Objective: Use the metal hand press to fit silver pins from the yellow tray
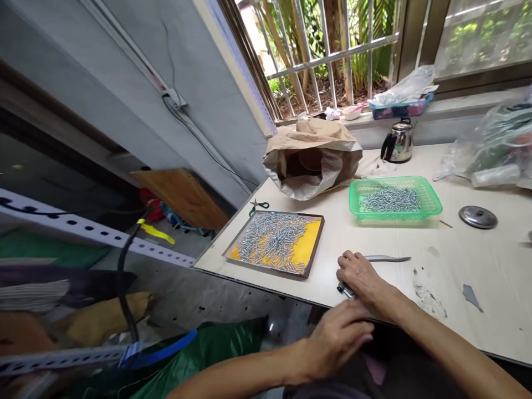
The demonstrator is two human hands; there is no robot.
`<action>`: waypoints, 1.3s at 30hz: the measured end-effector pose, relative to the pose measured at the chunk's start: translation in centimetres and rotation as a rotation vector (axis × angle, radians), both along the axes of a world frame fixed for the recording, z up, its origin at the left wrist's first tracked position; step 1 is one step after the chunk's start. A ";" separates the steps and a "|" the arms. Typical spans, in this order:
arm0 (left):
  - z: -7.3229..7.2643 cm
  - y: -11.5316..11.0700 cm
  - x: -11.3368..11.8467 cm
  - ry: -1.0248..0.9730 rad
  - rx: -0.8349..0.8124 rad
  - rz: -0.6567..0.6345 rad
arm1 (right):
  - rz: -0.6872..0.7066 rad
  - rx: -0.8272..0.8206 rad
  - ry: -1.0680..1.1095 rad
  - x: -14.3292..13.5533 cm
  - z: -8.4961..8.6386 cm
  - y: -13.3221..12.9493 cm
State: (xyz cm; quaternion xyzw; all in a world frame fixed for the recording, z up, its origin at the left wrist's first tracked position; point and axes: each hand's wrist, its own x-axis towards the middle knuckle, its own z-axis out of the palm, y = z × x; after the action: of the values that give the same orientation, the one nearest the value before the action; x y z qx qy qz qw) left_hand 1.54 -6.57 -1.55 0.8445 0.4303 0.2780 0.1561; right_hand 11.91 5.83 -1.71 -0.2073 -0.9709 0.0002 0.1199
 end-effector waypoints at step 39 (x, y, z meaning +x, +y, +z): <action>-0.8 5.2 -3.7 -0.543 -0.899 0.674 | -0.299 0.174 0.190 6.5 0.3 -6.1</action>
State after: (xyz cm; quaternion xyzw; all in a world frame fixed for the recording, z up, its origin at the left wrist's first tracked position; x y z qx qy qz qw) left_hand -2.14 -1.33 -2.34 0.4131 0.6929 0.3085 0.5040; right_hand 18.43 -0.32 -1.44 -0.3372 -0.9100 -0.0820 0.2270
